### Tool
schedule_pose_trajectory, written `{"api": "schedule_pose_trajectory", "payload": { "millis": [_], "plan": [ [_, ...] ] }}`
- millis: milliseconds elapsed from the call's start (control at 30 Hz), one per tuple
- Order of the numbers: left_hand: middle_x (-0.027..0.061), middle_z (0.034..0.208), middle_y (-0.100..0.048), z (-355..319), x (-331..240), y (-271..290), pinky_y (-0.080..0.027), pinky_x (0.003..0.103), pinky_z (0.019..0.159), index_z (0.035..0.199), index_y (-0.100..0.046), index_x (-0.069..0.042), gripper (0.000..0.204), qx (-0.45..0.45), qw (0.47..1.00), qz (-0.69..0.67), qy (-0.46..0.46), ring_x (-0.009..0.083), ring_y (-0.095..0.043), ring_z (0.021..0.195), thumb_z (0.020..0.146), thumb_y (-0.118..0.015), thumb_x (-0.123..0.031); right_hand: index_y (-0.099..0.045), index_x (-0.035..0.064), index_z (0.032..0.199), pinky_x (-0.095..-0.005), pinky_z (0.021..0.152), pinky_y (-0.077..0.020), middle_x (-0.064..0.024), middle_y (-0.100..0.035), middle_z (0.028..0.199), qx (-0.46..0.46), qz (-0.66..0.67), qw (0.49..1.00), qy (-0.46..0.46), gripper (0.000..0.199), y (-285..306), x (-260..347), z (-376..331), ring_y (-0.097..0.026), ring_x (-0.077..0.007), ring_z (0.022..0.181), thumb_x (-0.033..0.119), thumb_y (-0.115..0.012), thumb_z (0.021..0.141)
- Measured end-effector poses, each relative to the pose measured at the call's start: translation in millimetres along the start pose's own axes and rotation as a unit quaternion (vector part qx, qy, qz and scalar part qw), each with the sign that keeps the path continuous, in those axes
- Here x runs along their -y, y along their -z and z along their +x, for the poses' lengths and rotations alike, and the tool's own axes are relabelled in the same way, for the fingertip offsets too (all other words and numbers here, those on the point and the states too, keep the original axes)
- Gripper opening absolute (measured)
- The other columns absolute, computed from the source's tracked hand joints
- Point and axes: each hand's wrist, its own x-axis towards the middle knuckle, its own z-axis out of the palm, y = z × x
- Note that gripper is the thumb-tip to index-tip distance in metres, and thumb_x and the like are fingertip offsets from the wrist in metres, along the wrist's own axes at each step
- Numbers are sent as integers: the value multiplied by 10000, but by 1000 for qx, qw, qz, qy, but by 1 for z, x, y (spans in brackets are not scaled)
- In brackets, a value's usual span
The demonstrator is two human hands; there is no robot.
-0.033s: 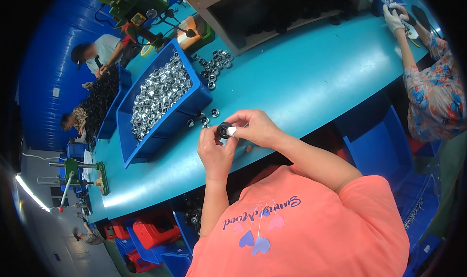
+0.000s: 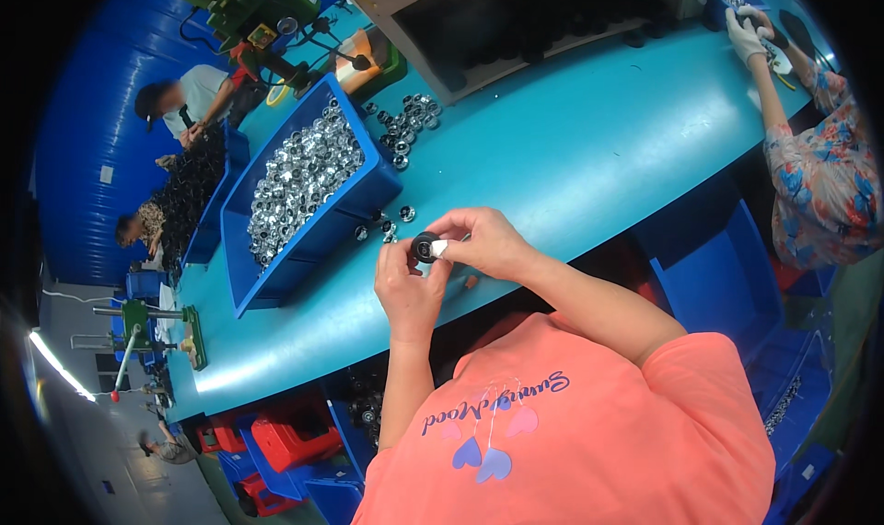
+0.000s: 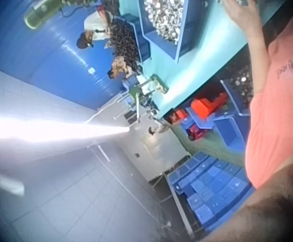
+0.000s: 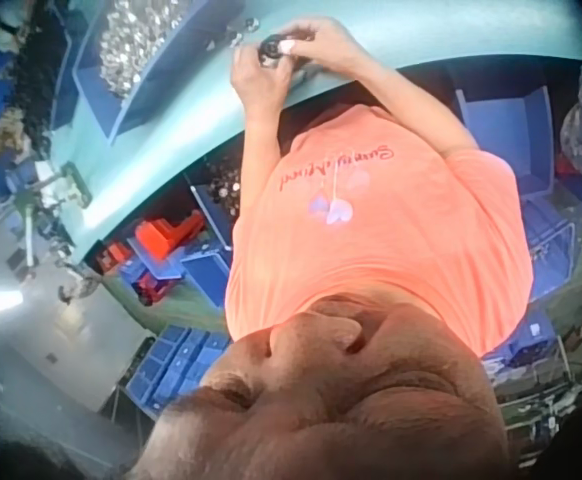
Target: Assembling small plastic components into metal rings or bearings at a factory workbench.
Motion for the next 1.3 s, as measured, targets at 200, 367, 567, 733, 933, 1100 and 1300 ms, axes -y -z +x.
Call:
{"api": "schedule_pose_trajectory", "payload": {
  "millis": [200, 367, 567, 733, 933, 1100, 1300],
  "plan": [
    [135, 933, -650, -7, 8, 23, -515, 446, 767, 998, -658, -20, 342, -4, 995, 46, -89, 341, -631, 872, 754, -852, -159, -764, 52, 1139, -323, 710, -583, -67, -746, 949, 42, -66, 996, -37, 311, 16, 15, 3, -690, -135, 873, 294, -738, 947],
    [131, 921, -672, -46, 26, 84, -524, 410, 755, 1044, -684, -22, 324, -19, 993, 115, -14, 301, -647, 838, 785, -837, -144, -772, 62, 1119, -356, 874, -561, -92, -769, 1000, -11, -212, 974, 75, 300, 92, 51, 26, -704, -182, 931, 306, -721, 952],
    [127, 906, -697, -62, 36, 100, -534, 367, 741, 1098, -715, -25, 311, 18, 992, 111, 61, 253, -667, 798, 823, -818, -126, -749, 67, 1157, -425, 971, -537, -134, -721, 1145, -144, -423, 887, 115, 302, 176, 87, 72, -680, -275, 1096, 244, -721, 914],
    [123, 895, -719, -21, 10, 59, -543, 332, 729, 1144, -740, -28, 308, 183, 982, -50, 1, 213, -683, 765, 854, -802, -111, -577, 72, 1420, -493, 1189, -347, -173, -513, 1494, -287, -643, 698, 131, 591, 220, 89, 136, -439, -354, 1419, 310, -725, 900],
    [112, 937, -737, 59, -15, -87, -562, 339, 743, 1099, -755, -52, 199, 300, 915, -272, -12, 234, -705, 805, 921, -764, -140, -450, 150, 1568, -556, 1278, -177, -206, -357, 1637, -325, -680, 653, 72, 728, 250, 63, 234, -247, -423, 1545, 531, -610, 968],
    [91, 932, -754, 71, -6, -110, -557, 300, 701, 1064, -756, -36, 165, 315, 899, -304, -9, 168, -710, 782, 948, -761, -153, -468, 94, 1533, -610, 1244, -198, -235, -399, 1585, -368, -679, 606, 190, 712, 280, 81, 308, -249, -470, 1522, 492, -614, 962],
    [111, 971, -761, 74, 4, -102, -573, 308, 744, 1072, -753, -17, 141, 322, 892, -316, -29, 184, -724, 846, 966, -731, -108, -521, 59, 1449, -635, 1182, -261, -248, -459, 1501, -444, -647, 590, 188, 635, 272, 132, 365, -334, -472, 1449, 440, -623, 952]
  ]
}}
